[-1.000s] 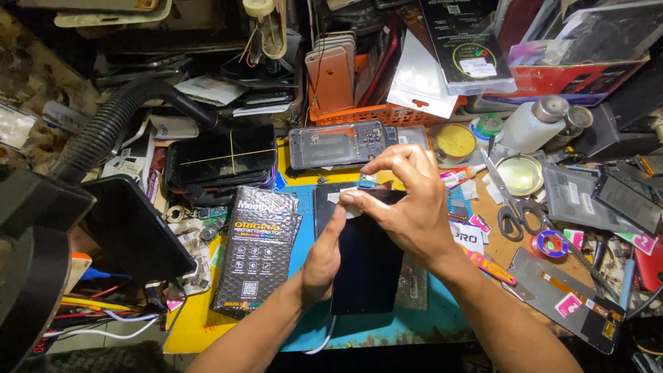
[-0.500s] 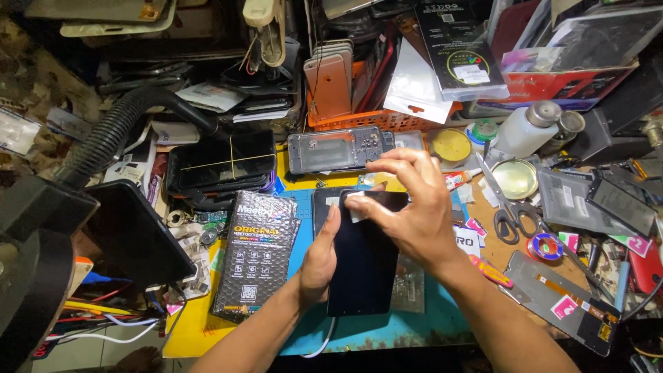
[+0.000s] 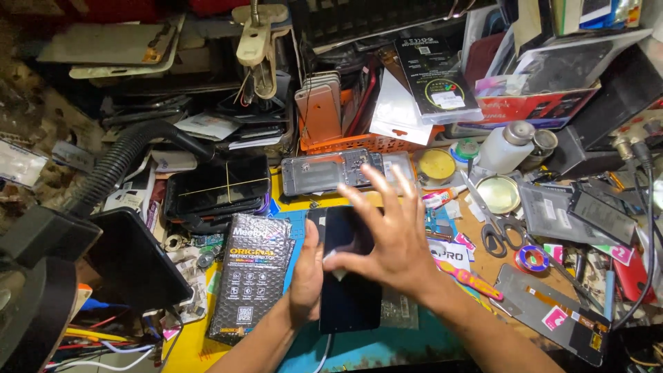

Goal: Repairing a mobile phone by cleaning the screen and inspecting internal components like the motherboard and frame.

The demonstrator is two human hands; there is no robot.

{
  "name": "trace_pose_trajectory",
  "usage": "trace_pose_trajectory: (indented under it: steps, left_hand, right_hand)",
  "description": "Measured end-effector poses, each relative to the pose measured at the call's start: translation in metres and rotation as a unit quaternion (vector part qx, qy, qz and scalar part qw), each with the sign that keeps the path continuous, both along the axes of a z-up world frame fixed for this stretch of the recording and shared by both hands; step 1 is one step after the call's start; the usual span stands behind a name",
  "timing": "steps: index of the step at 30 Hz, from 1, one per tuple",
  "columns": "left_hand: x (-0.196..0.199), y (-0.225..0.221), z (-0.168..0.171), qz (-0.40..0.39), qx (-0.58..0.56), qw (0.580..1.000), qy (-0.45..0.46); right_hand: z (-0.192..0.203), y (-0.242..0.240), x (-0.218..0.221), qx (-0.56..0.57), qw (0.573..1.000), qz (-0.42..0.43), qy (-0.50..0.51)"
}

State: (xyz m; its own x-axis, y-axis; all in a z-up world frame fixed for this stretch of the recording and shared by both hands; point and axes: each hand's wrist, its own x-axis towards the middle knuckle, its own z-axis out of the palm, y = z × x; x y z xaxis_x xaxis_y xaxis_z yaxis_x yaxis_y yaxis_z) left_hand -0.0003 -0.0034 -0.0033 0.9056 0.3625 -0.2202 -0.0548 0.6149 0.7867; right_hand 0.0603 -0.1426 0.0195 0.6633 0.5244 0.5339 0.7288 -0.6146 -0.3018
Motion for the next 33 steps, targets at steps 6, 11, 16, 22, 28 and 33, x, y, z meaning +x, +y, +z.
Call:
trace_pose_trajectory:
  steps: [6, 11, 16, 22, 28, 33]
  left_hand:
    - [-0.009, 0.000, 0.008, -0.280, -0.237, 0.930, 0.007]
    - [-0.008, 0.009, 0.013, -0.242, -0.172, 0.953, -0.066]
    - [-0.007, 0.008, 0.017, -0.274, -0.158, 0.947, -0.063]
    - [-0.003, 0.006, 0.015, -0.284, -0.198, 0.935, -0.079]
    - [0.009, 0.000, 0.004, -0.089, 0.002, 0.995, -0.039]
    - [0.015, 0.015, -0.018, -0.039, -0.041, 0.997, -0.055]
  right_hand:
    - [0.011, 0.000, 0.007, 0.070, 0.997, -0.029, -0.035]
    - [-0.007, -0.011, -0.007, 0.016, 1.000, 0.009, -0.024]
    - [0.008, -0.024, 0.012, 0.139, 0.985, -0.052, 0.092]
    - [0.014, -0.021, -0.001, 0.312, 0.848, -0.061, 0.425]
    - [0.016, -0.032, 0.002, 0.301, 0.896, -0.063, 0.320]
    - [0.039, -0.042, 0.002, 0.260, 0.924, -0.022, 0.278]
